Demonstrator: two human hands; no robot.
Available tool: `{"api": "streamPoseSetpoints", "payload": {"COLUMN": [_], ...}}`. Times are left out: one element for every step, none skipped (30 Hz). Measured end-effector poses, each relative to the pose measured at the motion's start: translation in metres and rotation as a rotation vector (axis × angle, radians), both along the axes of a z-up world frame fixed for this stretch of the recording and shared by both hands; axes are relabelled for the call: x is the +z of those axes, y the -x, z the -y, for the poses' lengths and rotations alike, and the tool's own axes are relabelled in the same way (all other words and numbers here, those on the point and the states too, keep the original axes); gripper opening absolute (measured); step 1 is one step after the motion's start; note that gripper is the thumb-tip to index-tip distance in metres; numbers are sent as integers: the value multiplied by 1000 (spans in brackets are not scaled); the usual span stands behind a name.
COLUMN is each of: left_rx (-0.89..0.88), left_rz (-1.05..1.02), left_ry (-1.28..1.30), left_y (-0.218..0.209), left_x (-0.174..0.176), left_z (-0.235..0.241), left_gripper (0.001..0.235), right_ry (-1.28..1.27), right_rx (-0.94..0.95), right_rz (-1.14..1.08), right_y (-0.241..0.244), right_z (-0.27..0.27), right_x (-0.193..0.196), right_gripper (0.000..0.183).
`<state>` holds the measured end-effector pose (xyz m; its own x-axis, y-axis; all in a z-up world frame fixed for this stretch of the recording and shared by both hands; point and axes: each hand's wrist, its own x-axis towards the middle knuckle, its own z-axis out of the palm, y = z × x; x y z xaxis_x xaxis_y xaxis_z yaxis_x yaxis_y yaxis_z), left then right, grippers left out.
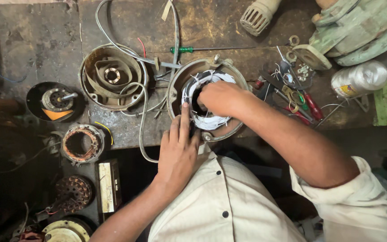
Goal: The person works on an electric motor stator, winding white wire into the slots, cutting excess wire with pliers, and securing the assembly with a perforated metal plate and hammer. The person uses pliers, a hammer, and a screwdriver to complete the task.
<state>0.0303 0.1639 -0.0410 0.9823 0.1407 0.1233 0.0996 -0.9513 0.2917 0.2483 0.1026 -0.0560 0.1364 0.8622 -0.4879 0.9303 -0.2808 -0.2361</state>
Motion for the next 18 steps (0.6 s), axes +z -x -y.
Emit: {"api": "streamPoseSetpoints", "payload": {"left_rx": [-4,-9,-8,-8,-8,-8,-10,-12,-15,-17,-17,-18,-22,-26,-46,-66,-85,-106], "left_rz": [-10,-21,-12,-3,3,-23,-48,-74,-60,-47,-34,-38,-41,-45,-67,-90,-113,-187], "left_ry": [2,3,-26,-56,-86,-101,-116,-131,-175,-219,-264,-239,-214,-189,-234,-280,-327,-220], "left_y": [0,1,0,0,1,1,1,2,1,1,0,-1,-3,-4,-6,-9,-10,-11], "left_x": [0,0,1,0,0,0,1,1,1,2,3,5,7,10,13,17,21,25], "left_z": [0,1,1,1,1,1,2,3,5,6,7,7,6,5,4,1,-1,-4], "left_gripper": [70,72,72,73,74,76,78,80,77,73,70,74,78,82,73,64,55,57], "right_ry": [-45,-50,-56,-62,-65,-69,-72,-38,-3,31,17,2,-13,-8,-5,-1,1,3], "right_rx": [44,37,31,24,22,19,16,-9,-34,-59,-74,-89,-107,-100,-94,-88,-88,-88], "right_rz": [59,66,75,84,97,111,125,76,27,-22,-22,-23,-23,-30,-35,-40,-37,-35], "right_y": [-1,0,-1,-1,-1,0,1,1,2,3,3,4,5,5,5,5,5,6], "right_z": [2,4,4,4,3,2,2,1,1,0,-2,-3,-4,-4,-5,-5,-5,-4], "right_x": [-1,-2,-2,-2,-2,-2,-2,-1,-1,0,1,1,2,3,5,7,10,13], "right_gripper": [14,13,13,12,12,13,13,15,18,22,24,25,27,27,28,28,28,29]}}
